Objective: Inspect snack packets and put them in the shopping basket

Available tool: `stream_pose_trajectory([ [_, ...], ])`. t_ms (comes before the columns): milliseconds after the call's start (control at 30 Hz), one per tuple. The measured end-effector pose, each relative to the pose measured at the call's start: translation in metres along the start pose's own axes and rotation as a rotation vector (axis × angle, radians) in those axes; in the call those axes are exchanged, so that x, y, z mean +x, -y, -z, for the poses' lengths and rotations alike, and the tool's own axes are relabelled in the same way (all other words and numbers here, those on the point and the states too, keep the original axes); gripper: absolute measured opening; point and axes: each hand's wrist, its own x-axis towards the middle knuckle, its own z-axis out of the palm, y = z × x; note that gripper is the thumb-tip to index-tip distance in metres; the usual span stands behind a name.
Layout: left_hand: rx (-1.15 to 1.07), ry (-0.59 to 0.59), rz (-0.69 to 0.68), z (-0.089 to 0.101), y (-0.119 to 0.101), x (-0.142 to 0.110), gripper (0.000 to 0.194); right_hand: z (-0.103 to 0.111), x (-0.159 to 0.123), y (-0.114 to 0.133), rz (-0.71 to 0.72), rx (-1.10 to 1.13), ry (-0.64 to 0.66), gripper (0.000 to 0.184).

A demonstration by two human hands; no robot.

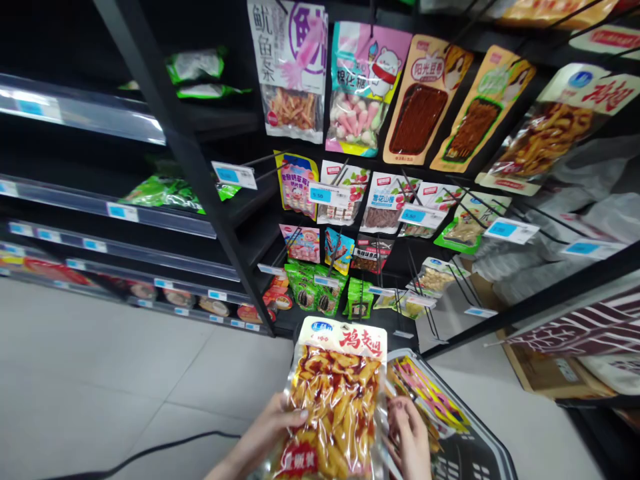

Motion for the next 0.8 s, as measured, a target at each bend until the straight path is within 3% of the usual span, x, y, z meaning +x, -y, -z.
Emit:
stream_pose_trajectory([
  [167, 0.076, -0.027, -0.011, 0.0, -0.001, 0.001, 0.035, -0.001, -0.011, -0.004, 0.086, -0.107, 0.259, 0.031],
  [400, 0.123, -0.052, -0.025, 0.002, 0.001, 0.001, 0.036, -0.021, -0.016, -0.021, 0.07, 0.024, 0.197, 0.032],
  [800, 0.165, -0.044, -0.034, 0.005, 0.003, 0.004, 0.037, -0.02, -0.016, -0.022, 0.035, 0.087, 0.134, 0.033],
])
